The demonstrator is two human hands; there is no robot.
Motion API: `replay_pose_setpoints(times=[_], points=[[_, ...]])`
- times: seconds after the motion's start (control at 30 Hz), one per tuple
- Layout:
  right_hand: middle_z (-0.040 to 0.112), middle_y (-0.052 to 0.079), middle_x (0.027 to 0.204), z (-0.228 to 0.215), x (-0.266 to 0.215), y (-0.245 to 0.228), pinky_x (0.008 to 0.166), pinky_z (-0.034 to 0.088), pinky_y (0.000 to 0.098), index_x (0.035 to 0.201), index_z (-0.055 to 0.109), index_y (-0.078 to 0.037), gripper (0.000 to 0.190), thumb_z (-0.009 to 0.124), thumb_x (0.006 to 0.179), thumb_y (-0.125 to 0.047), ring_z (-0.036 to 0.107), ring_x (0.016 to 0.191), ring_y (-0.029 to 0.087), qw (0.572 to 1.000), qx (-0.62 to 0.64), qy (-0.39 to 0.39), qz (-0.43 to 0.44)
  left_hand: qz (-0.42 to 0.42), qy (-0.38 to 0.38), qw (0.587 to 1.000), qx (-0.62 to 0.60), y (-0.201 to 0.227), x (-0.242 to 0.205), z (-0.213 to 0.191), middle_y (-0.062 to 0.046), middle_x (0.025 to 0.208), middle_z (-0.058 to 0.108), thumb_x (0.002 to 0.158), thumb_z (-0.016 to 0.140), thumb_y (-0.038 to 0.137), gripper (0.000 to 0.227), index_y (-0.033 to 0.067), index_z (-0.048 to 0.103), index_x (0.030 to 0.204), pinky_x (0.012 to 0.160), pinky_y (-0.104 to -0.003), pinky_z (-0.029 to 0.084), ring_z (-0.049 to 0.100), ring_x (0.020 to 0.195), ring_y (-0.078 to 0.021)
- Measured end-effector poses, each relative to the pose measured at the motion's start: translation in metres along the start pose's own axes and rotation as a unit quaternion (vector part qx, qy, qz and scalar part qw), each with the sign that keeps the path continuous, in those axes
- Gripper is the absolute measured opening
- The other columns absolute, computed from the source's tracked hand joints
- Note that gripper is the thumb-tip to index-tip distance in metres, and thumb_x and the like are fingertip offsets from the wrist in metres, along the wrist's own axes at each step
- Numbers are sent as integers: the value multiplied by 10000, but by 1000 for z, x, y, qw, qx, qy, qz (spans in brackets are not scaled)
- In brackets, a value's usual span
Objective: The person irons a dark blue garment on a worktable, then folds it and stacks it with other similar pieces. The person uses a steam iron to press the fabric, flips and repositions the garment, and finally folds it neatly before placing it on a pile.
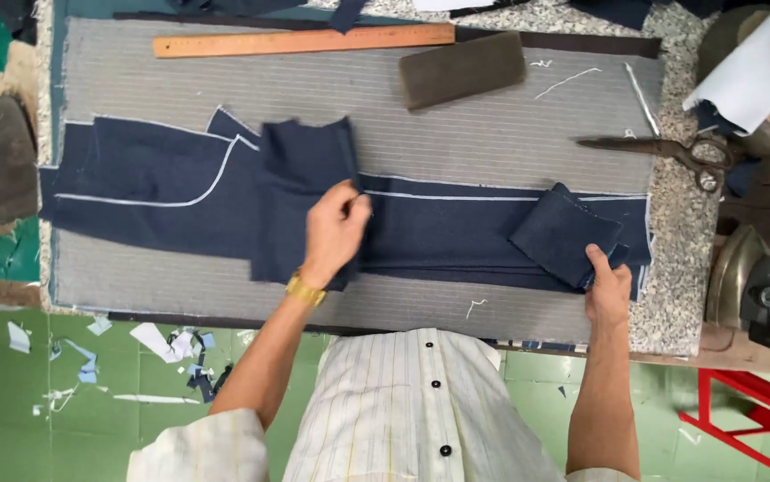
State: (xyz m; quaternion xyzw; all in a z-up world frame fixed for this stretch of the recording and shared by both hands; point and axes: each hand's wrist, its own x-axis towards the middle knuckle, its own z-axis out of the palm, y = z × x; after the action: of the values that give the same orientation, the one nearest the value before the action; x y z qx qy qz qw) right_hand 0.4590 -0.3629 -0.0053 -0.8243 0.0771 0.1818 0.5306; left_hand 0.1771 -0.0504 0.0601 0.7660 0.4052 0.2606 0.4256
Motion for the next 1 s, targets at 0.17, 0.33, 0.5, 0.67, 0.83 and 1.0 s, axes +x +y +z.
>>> replay_pose_setpoints(times=[0.17, 0.33, 0.5, 0.67, 0.83, 1.0], points=[[690, 123, 962, -2, -14, -6, 813, 556, 380, 1078, 746, -42, 449, 944, 852, -375, 676, 938, 155, 998, 47, -19, -46, 39, -7, 984, -172, 100, 0, 51, -40, 618, 546, 931, 681, 183, 171, 159, 646, 766, 631, -315, 509, 598, 644, -173], [657, 242, 1086, -22, 27, 46, 860, 495, 528, 1208, 686, 54, 541, 871, 1016, -416, 664, 1046, 298, 997, -12, -52, -64, 60, -84, 904, -415, 201, -15, 64, -247, 1371, 623, 990, 681, 226, 164, 141, 616, 865, 1122, -421, 479, 483, 1401, -385], [631, 189, 1040, -15, 54, 75, 793, 496, 487, 1159, 693, 17, 530, 912, 964, -424, 623, 963, 258, 997, 21, -50, -63, 56, -83, 867, -488, 215, -12, 19, -176, 1476, 579, 1023, 655, 183, 141, 131, 585, 912, 1229, -395, 418, 514, 1436, -243], [598, 119, 982, -23, 40, 72, 707, 498, 436, 1097, 701, -31, 521, 964, 896, -433, 569, 856, 207, 997, 66, -8, -39, 29, 14, 909, -415, 135, -4, -18, -102, 1111, 668, 1017, 650, 181, 210, 100, 565, 843, 1140, -486, 400, 548, 1342, -273], [658, 193, 1143, -14, 14, 13, 806, 576, 453, 1231, 678, 11, 518, 881, 976, -391, 682, 1074, 302, 997, 21, -66, -12, -164, 123, 947, -248, -8, 0, -39, 55, 704, 457, 975, 636, 148, 191, 168, 578, 794, 593, -224, 303, 424, 684, -60], [714, 95, 946, -4, 6, -2, 716, 572, 407, 1058, 757, -81, 379, 932, 880, -366, 738, 909, 197, 998, 59, -26, -5, -59, 135, 972, 183, -60, -22, -53, -203, 1129, 615, 986, 685, 152, 137, 53, 597, 1020, 755, -432, 536, 670, 971, -338]])
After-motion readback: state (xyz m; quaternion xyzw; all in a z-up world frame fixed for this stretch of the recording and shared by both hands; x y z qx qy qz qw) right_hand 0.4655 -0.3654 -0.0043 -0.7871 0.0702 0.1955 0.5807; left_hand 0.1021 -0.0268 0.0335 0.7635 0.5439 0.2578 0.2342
